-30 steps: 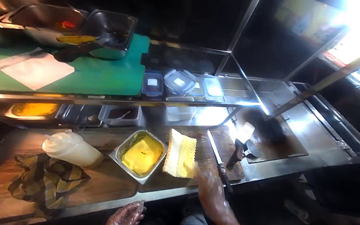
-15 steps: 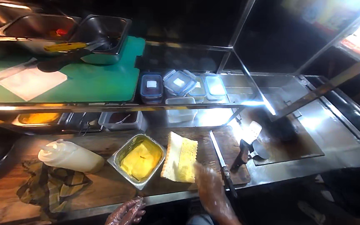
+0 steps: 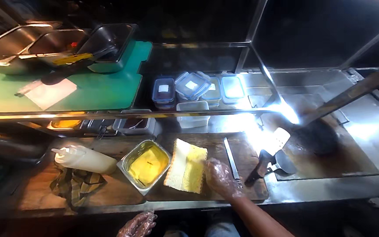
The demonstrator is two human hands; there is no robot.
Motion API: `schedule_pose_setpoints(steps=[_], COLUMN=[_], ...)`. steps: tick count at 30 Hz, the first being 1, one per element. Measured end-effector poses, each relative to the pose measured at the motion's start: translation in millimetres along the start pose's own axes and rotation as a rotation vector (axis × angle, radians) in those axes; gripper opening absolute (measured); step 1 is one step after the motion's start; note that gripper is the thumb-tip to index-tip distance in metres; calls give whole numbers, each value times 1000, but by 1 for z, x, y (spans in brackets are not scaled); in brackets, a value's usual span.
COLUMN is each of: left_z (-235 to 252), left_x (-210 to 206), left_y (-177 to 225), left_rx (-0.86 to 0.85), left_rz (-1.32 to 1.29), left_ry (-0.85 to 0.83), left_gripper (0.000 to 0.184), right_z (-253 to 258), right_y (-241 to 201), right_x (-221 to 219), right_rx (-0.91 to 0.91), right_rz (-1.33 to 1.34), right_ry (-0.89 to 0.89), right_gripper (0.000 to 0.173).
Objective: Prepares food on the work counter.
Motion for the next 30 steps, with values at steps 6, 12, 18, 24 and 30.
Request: schedule_pose_setpoints(steps=[6, 12, 18, 24, 30], left_z=[-19, -28, -31, -23, 1], left_x=[-27, -35, -44, -25, 30], left_y=[-10, -6, -10, -21, -17], left_rx=[60, 38, 41, -12, -193], left_rz=[-46, -20, -35, -130, -47], left_ry=[62, 130, 137, 137, 12], left_gripper=[34, 33, 31, 29, 28], right_z=[13, -62, -5, -68, -92], right_y=[40, 10, 25, 2, -24], right_x=[11, 21, 15, -17, -26], right_rx=[-334, 119, 30, 45, -70], right_rz=[607, -122, -55, 261, 12], right_ry=[24, -16, 69, 58, 141], right_gripper=[26, 34, 37, 31, 34])
Point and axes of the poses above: each hand's wrist, its own z-axis towards the middle knuckle, its own x-axis out of the back of the hand, y = z × x, the point moved 6 cm from there along z, towards the middle knuckle, and after that the axes turned 4 degrees about -z, right-handed, at the moved point
